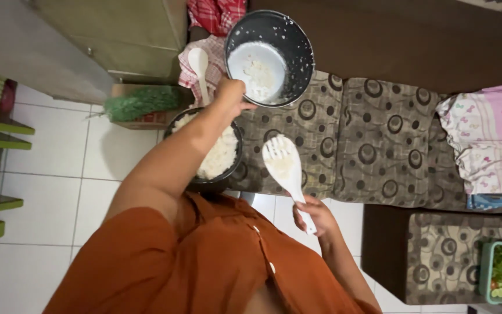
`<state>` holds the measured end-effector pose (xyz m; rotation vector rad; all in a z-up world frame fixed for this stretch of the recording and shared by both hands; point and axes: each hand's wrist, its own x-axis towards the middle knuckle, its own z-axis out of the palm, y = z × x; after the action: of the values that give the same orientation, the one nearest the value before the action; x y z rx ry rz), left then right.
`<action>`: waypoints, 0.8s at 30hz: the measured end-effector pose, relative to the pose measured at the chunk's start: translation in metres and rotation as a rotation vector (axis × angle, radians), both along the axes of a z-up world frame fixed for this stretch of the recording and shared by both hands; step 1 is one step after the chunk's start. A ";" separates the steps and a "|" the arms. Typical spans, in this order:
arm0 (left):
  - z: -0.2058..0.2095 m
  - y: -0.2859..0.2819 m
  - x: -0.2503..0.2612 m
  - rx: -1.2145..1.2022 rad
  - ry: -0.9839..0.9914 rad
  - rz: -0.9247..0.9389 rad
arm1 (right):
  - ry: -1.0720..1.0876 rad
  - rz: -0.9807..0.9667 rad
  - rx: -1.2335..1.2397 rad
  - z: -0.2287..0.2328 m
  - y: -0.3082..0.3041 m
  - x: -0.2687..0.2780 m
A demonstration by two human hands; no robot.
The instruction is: Scooping cooked rice from a rice cooker pot into smaller bowls using a rice paddle.
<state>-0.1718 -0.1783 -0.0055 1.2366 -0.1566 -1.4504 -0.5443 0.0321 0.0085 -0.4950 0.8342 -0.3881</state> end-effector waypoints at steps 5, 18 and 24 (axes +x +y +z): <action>-0.096 -0.035 -0.093 0.132 0.221 0.080 | -0.081 -0.074 -0.047 0.000 -0.029 -0.076; -0.331 0.033 -0.208 0.607 0.303 0.581 | 0.076 -0.131 -0.045 0.015 -0.084 -0.128; -0.335 0.068 -0.225 0.554 0.332 0.446 | 0.222 -0.074 -0.038 0.008 -0.087 -0.139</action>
<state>-0.3972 -0.1100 -0.3406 1.3297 0.7468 -1.3114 -0.6834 -0.0550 0.0163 -0.5504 1.0638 -0.4231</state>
